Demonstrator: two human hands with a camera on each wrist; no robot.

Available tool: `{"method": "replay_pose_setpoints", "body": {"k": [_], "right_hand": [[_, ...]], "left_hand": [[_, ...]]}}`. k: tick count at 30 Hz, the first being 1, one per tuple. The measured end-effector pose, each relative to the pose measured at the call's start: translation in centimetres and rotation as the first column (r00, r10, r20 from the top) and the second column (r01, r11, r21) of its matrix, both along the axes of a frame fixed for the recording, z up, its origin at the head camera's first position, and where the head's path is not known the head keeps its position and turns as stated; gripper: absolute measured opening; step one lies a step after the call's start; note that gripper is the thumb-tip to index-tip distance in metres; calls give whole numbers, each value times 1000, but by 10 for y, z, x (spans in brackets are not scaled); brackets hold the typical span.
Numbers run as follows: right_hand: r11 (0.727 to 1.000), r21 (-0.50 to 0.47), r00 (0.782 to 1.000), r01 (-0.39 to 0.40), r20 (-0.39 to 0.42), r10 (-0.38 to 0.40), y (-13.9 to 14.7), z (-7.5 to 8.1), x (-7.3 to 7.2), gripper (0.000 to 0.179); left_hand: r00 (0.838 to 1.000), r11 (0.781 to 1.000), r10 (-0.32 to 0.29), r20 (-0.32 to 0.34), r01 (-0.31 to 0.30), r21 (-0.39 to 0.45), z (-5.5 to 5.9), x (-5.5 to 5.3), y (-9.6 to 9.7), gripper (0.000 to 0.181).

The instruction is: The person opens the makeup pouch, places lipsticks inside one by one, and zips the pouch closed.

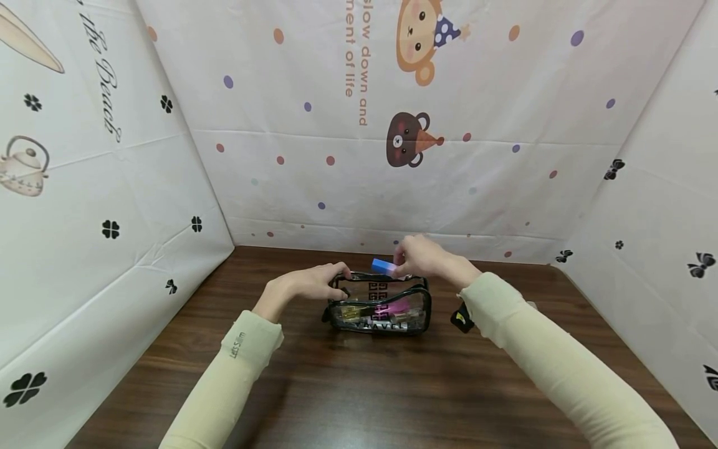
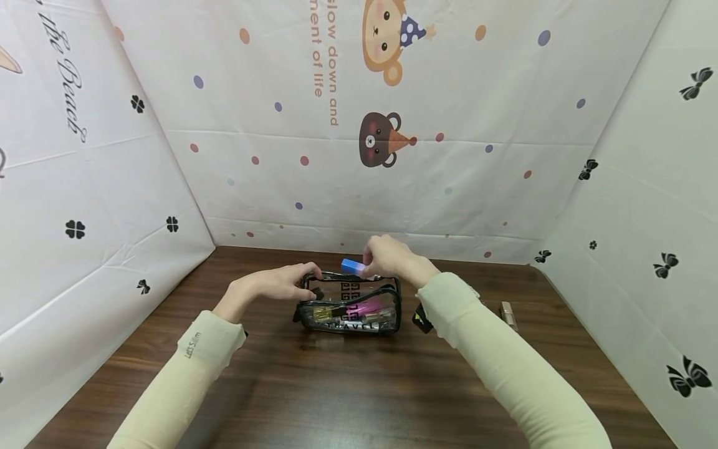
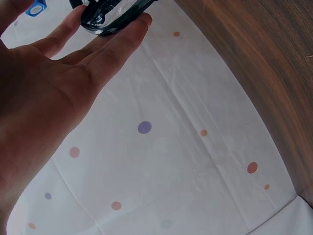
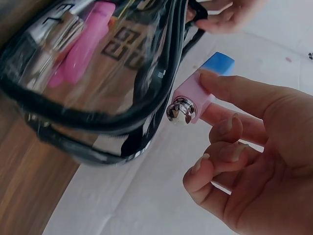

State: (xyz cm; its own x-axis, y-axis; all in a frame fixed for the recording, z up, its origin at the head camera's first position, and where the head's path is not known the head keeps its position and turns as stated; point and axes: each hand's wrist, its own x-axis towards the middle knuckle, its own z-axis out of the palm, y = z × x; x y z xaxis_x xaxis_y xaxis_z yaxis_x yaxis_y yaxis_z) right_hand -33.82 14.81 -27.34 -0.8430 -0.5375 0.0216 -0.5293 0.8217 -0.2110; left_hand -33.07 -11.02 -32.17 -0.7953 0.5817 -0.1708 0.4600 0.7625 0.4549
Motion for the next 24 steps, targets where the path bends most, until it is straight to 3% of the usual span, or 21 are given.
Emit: {"method": "replay_pose_setpoints", "body": {"k": [6, 24], "right_hand": [[999, 2, 999, -34, 29, 34, -15, -4, 2, 17], [997, 71, 997, -16, 78, 10, -48, -25, 7, 16]], "left_hand": [[1000, 1000, 2, -8, -2, -4, -1, -1, 0, 41], [1000, 1000, 7, -18, -7, 13, -2, -1, -1, 43]]}}
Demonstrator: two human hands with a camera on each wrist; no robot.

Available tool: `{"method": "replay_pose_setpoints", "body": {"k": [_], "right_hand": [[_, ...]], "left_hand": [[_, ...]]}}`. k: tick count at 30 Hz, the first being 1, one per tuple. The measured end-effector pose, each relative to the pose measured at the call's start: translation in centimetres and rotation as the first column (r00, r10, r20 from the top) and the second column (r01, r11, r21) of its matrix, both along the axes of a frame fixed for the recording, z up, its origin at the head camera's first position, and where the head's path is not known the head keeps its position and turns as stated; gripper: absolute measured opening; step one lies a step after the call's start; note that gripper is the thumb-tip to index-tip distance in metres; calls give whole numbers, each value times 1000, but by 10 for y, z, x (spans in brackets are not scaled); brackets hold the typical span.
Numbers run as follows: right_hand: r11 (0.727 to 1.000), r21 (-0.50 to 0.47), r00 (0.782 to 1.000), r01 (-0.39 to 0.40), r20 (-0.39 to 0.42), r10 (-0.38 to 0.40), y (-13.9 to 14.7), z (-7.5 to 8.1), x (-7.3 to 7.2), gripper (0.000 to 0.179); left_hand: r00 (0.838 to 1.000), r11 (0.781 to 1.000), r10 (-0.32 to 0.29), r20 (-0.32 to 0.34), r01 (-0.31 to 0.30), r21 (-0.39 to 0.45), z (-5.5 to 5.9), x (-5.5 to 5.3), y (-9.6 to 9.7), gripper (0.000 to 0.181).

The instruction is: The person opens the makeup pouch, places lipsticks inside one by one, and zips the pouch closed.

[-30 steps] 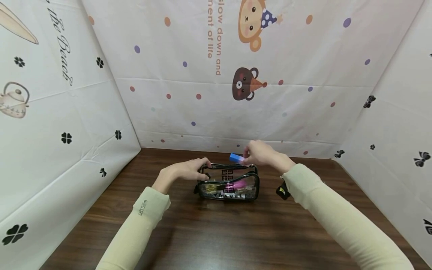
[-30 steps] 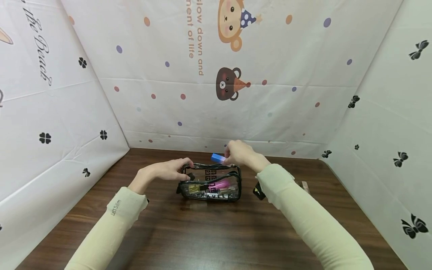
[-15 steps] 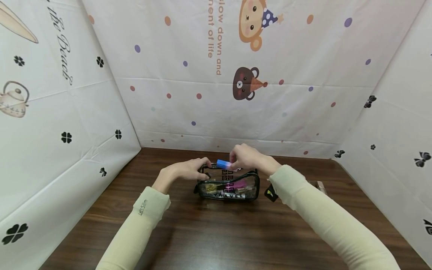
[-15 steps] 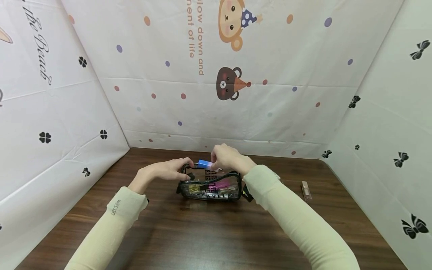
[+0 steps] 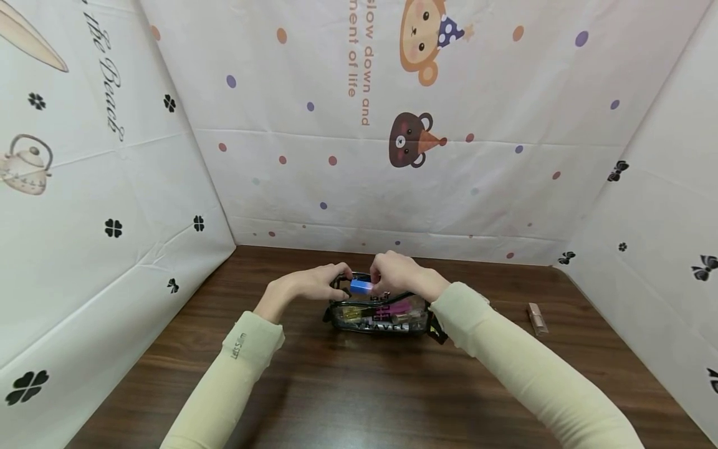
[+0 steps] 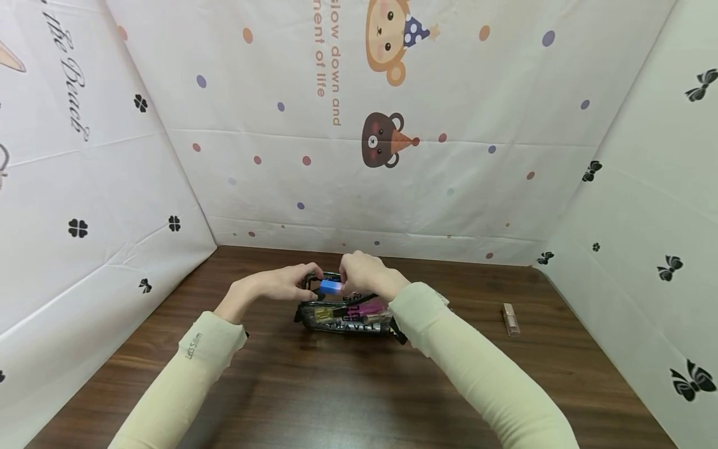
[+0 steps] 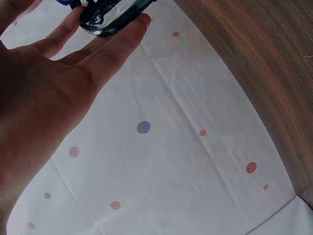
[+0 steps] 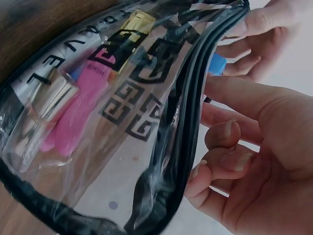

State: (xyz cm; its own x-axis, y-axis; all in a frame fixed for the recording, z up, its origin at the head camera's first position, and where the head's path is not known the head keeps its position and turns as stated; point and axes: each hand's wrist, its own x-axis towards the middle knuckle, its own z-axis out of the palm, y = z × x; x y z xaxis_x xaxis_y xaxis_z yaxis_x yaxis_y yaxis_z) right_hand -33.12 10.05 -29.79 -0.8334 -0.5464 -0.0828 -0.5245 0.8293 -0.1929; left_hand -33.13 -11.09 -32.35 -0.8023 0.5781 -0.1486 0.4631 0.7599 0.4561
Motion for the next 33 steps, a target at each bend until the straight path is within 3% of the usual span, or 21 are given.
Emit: {"method": "replay_pose_setpoints", "body": {"k": [11, 19, 28, 33], "right_hand": [[1000, 26, 1000, 4, -14, -4, -15, -11, 0, 15], [1000, -2, 998, -14, 57, 14, -11, -9, -2, 15], [994, -110, 998, 0, -66, -7, 25, 0, -4, 18], [986, -153, 988, 60, -135, -81, 62, -1, -9, 17]], "left_hand": [[1000, 1000, -14, 6, 14, 0, 1, 1, 0, 42], [1000, 1000, -8, 5, 8, -2, 0, 0, 0, 42], [1000, 1000, 3, -6, -3, -16, 0, 0, 1, 42], [1000, 1000, -9, -2, 9, -21, -2, 0, 0, 43]]}}
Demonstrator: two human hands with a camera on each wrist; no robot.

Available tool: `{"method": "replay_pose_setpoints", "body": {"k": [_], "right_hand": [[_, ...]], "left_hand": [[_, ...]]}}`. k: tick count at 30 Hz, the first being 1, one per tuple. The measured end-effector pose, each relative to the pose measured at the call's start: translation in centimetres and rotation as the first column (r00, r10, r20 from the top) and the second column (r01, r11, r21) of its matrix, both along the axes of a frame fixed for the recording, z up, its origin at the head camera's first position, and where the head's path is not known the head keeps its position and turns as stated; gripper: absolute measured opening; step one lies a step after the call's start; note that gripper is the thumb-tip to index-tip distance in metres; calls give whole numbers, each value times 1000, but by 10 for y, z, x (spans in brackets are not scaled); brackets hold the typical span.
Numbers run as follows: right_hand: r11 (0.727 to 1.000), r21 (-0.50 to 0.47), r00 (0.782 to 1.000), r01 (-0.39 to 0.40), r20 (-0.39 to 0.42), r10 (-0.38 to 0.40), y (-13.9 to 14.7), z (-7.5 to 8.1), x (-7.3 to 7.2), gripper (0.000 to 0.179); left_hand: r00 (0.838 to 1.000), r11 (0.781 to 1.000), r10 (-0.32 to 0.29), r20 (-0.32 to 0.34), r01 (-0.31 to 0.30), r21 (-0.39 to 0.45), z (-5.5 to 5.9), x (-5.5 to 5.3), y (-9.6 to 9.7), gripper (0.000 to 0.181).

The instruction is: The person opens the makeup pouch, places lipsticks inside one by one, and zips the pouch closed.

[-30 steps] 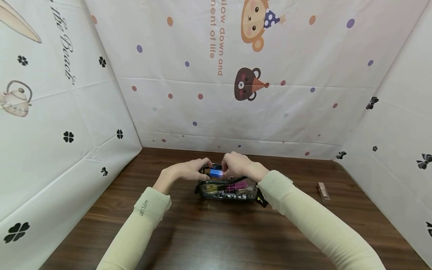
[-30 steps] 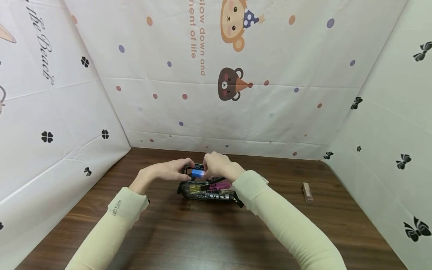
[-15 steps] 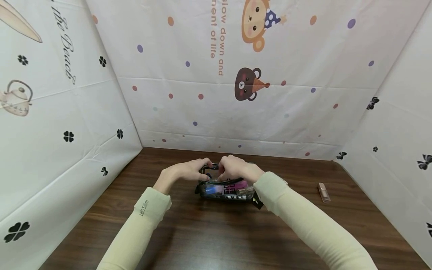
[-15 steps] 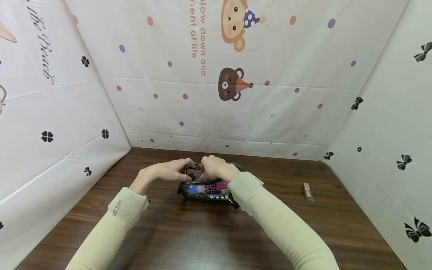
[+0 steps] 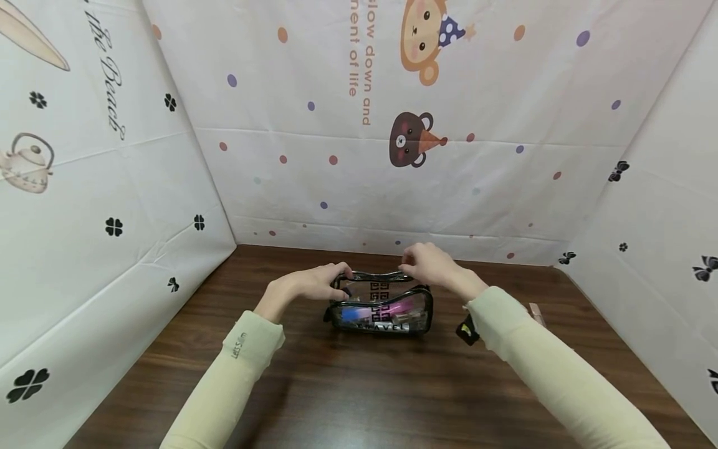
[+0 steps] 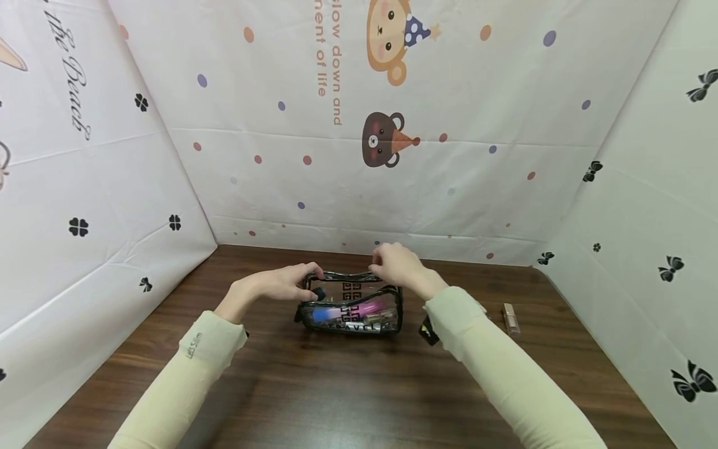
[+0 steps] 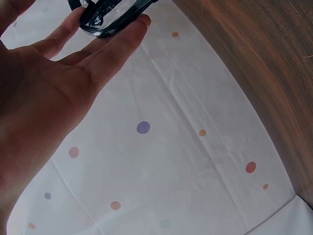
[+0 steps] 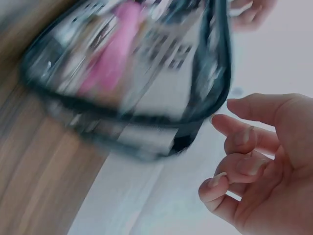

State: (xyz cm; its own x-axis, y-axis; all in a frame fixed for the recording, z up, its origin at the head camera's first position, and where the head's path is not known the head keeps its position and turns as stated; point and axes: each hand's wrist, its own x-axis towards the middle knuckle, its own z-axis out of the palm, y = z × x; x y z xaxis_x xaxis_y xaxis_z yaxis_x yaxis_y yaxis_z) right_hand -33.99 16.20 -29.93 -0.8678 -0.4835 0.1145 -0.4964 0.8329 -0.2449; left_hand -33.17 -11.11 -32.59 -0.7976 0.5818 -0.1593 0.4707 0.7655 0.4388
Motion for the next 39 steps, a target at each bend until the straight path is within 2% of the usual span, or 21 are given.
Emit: {"method": "replay_pose_setpoints", "body": {"k": [6, 10, 16, 22, 29, 33, 36, 39], "right_hand": [[993, -13, 992, 119, -30, -120, 55, -14, -9, 21], [985, 8, 985, 170, -16, -170, 93, -23, -12, 24], [968, 84, 967, 236, 76, -242, 145, -32, -11, 29], [932, 155, 922, 327, 165, -351, 184, -40, -6, 32], [873, 247, 847, 421, 239, -475, 215, -53, 0, 47], [842, 279, 799, 462, 281, -532, 227, -64, 0, 33], [835, 280, 781, 474, 305, -545, 232, -71, 3, 29], [838, 262, 774, 479, 323, -544, 236, -78, 7, 29]], "left_hand": [[1000, 1000, -2, 9, 2, 9, 0, -1, 0, 42], [1000, 1000, -1, 13, 1, 17, 1, 0, 0, 42], [1000, 1000, 2, 17, -2, 14, 2, 0, 1, 42], [1000, 1000, 3, 20, -3, 10, 2, 0, 1, 43], [1000, 1000, 4, 19, -4, 15, 1, 0, 0, 42], [1000, 1000, 5, 20, -5, 15, 1, -1, 0, 43], [1000, 1000, 8, 19, -8, 15, 1, -1, 0, 43], [1000, 1000, 18, 18, -18, 10, 1, -1, 1, 42]]}}
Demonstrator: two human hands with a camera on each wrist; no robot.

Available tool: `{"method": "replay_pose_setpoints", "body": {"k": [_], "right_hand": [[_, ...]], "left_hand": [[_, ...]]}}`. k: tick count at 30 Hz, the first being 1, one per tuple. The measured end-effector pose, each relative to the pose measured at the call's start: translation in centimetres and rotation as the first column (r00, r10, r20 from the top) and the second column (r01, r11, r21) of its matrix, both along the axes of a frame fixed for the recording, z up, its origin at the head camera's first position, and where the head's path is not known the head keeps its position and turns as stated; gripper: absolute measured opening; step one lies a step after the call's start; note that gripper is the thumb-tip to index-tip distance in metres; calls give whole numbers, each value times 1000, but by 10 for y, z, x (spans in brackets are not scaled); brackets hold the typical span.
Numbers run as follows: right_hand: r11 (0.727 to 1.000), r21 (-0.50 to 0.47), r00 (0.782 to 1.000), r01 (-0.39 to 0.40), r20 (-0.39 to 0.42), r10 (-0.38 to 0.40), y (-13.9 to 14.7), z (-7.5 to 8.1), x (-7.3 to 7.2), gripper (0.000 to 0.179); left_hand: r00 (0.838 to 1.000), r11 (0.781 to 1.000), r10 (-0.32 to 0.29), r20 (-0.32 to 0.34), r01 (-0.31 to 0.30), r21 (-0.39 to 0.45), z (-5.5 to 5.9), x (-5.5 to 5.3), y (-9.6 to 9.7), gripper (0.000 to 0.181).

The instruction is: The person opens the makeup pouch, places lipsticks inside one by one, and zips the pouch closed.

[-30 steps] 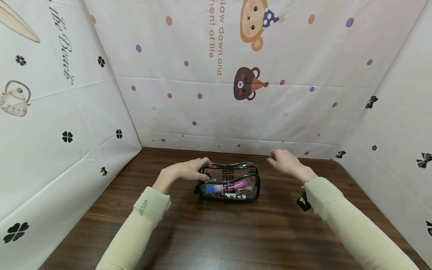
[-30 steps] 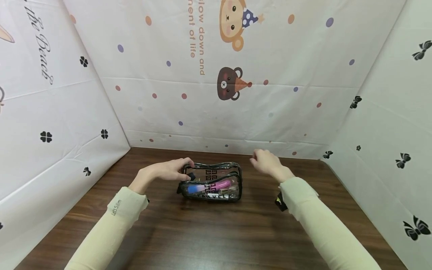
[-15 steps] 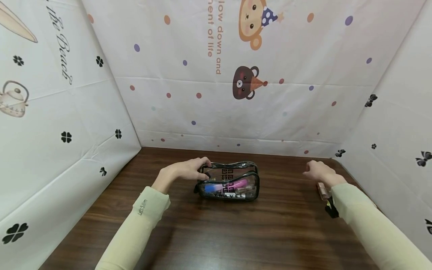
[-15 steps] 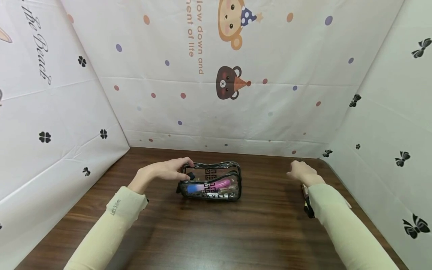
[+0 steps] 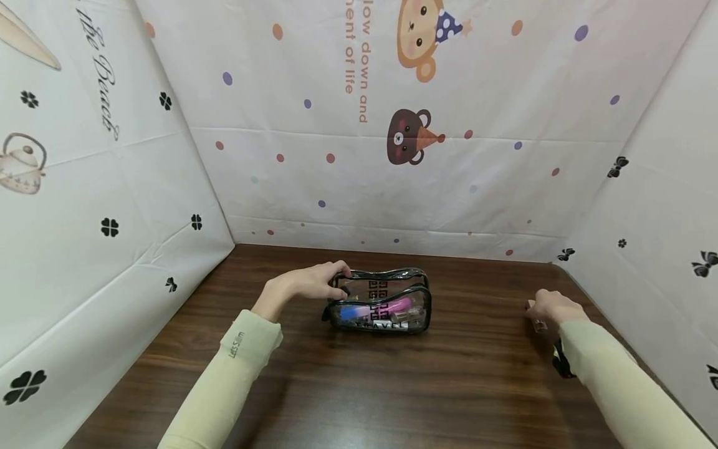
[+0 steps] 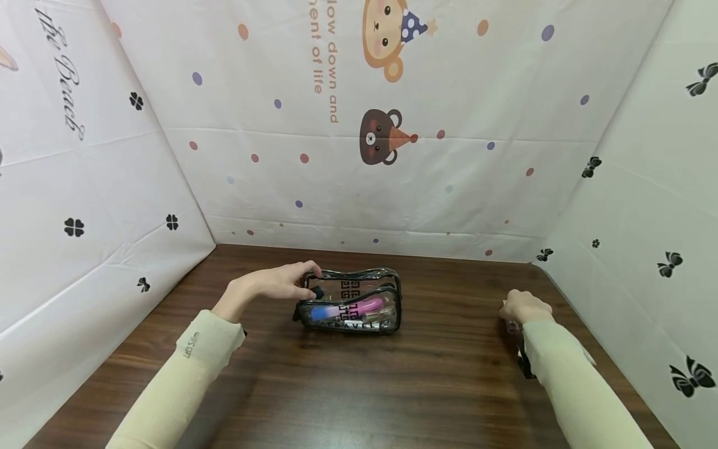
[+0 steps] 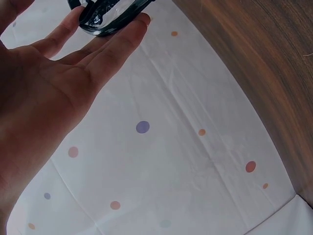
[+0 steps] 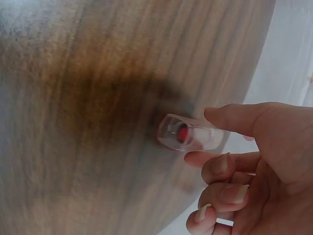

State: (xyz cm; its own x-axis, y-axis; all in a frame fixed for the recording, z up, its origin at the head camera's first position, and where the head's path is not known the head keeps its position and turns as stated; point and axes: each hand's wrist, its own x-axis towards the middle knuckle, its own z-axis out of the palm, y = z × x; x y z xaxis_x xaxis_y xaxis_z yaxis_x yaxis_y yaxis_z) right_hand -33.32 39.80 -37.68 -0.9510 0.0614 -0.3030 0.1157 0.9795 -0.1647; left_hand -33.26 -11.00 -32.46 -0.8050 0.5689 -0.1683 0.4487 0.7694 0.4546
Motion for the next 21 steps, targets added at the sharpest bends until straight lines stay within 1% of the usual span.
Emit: {"method": "replay_pose_setpoints", "body": {"k": [2, 6, 12, 16, 21], "right_hand": [[1000, -12, 1000, 5, -8, -6, 0, -2, 2, 27], [1000, -25, 999, 17, -33, -18, 1, -7, 4, 23], [999, -28, 995, 24, -95, -27, -3, -12, 2, 17], [1000, -31, 990, 4, -140, -8, -8, -11, 1, 16], [999, -44, 984, -22, -175, 14, -20, -3, 0, 16]], "left_hand": [[1000, 1000, 5, 2, -5, 1, 0, 1, 0, 42], [1000, 1000, -8, 1, 8, 3, -1, 1, 0, 41], [1000, 1000, -11, -5, 11, 7, -1, 2, 0, 41], [1000, 1000, -3, 0, 3, 7, -1, 3, 0, 41], [1000, 1000, -4, -7, 4, 8, 0, 3, -1, 41]]}}
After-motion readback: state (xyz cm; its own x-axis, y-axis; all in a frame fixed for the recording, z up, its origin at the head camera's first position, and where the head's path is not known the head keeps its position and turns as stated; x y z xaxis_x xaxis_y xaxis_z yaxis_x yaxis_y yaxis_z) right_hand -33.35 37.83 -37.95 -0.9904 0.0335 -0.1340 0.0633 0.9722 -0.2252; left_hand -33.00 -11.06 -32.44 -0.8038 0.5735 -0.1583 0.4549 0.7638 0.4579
